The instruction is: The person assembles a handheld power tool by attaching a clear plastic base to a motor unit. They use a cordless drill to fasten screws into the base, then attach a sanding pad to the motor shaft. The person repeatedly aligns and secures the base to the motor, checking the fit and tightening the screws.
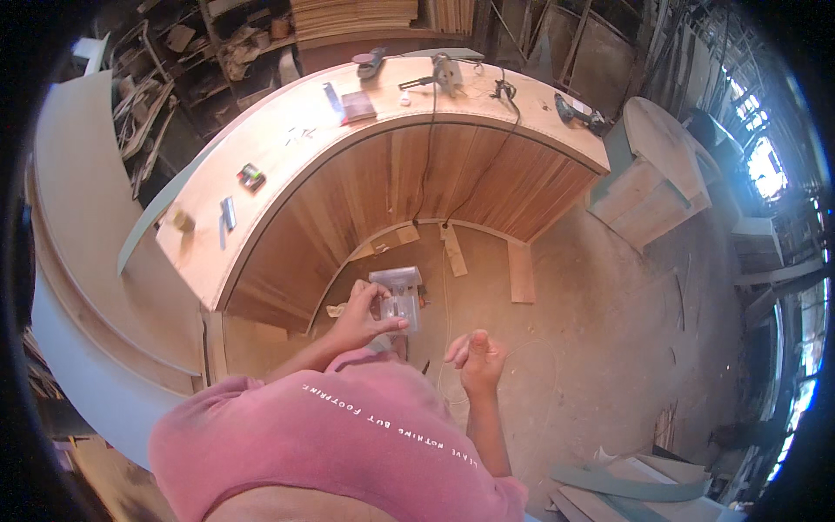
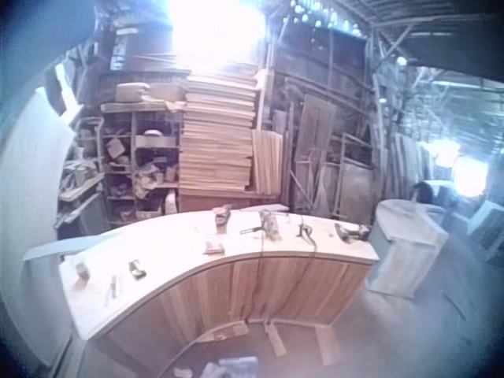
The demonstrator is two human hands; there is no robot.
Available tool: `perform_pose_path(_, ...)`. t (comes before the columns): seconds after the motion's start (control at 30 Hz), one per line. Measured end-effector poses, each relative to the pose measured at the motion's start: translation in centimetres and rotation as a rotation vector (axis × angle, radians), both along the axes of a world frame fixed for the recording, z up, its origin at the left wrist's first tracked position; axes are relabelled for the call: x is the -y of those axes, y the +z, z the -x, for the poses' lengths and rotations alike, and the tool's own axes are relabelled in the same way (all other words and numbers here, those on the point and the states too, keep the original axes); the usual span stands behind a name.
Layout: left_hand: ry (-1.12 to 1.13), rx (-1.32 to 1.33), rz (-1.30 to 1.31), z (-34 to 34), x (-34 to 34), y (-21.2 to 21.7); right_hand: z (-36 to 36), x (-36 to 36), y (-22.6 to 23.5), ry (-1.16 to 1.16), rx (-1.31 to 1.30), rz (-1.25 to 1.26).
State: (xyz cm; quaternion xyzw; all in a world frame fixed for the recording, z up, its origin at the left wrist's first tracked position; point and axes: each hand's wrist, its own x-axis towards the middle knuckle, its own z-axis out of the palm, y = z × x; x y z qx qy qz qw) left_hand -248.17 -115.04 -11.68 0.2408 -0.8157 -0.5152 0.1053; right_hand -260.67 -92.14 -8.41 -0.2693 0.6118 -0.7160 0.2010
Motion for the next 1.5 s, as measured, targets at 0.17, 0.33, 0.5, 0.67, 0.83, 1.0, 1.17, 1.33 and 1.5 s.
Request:
perform_pose_path(0.17,-0.042,-0.027,-0.009,12.4,6.2,2.8,9.4,6.8,0.7,-0.027,0.188,-0.122)
perform_pose_path(0.33,0.032,0.032,0.087,20.5,12.1,3.5,20.1,12.8,-2.6,0.160,0.293,-0.078)
perform_pose_path(0.5,0.296,0.128,0.083,26.5,15.0,-1.4,31.7,19.5,-4.7,0.430,0.470,-0.077)
perform_pose_path(0.67,0.558,0.183,-0.004,36.3,14.4,-2.0,46.1,24.9,-5.1,0.632,0.457,-0.193)
perform_pose_path(0.83,0.657,0.211,-0.020,45.5,13.8,-1.0,57.6,28.5,-6.7,0.697,0.302,-0.224)
perform_pose_path(1.0,0.675,0.288,0.011,50.6,15.2,-0.5,61.6,29.9,-10.3,0.699,0.543,-0.285)
perform_pose_path(1.17,0.771,0.332,-0.021,52.9,15.6,0.2,62.1,31.3,-12.3,0.792,0.752,-0.319)
perform_pose_path(1.33,0.815,0.363,-0.027,54.4,15.8,0.7,61.6,34.7,-13.3,0.605,0.362,-0.065)
perform_pose_path(1.5,0.858,0.355,-0.053,55.0,15.6,0.9,63.5,34.9,-12.7,0.786,0.501,-0.193)
